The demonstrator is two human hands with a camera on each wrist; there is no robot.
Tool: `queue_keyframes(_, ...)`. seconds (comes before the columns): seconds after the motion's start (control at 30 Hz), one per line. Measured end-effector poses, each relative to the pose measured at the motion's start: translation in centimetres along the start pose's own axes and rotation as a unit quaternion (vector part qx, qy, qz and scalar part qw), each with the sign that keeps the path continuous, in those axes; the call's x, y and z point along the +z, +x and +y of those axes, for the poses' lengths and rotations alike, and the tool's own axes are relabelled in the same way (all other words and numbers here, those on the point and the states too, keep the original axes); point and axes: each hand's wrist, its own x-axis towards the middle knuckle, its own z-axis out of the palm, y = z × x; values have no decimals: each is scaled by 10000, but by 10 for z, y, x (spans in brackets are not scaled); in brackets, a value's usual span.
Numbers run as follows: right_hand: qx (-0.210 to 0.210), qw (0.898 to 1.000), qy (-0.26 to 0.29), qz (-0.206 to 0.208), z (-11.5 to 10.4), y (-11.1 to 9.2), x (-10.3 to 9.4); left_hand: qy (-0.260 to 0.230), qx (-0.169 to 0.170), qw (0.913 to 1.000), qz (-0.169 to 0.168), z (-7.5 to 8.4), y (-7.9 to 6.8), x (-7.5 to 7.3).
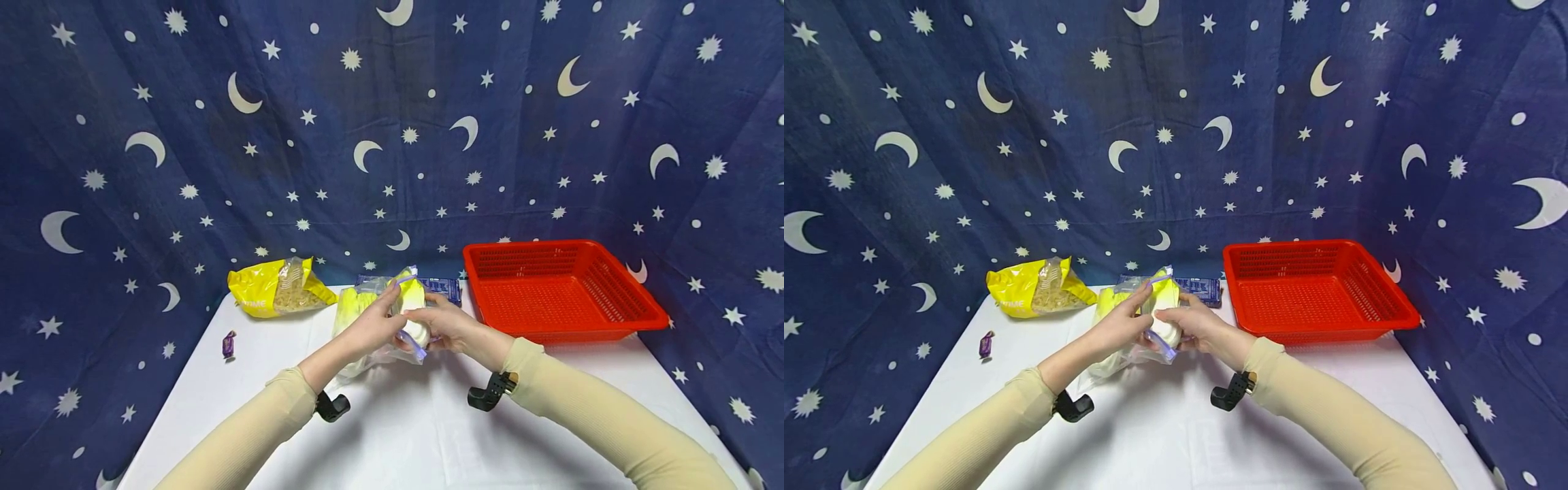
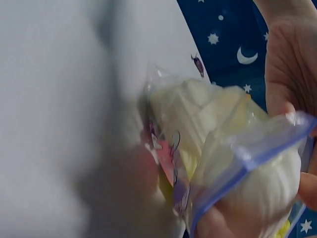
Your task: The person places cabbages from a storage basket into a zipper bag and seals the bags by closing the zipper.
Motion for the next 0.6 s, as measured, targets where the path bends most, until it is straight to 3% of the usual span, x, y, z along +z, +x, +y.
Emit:
queue_keyframes(0.17,151,9987,434,-221,1,1,-6,-159,-34,9999,-54,1,-1,-1)
queue_keyframes(0.43,-84,9988,-404,-245,4,-4,-2,-530,-118,9983,-192,1,-1,2)
queue_keyframes(0.6,-162,9977,-623,-190,7,-5,0,-699,-158,9974,-98,1,0,1)
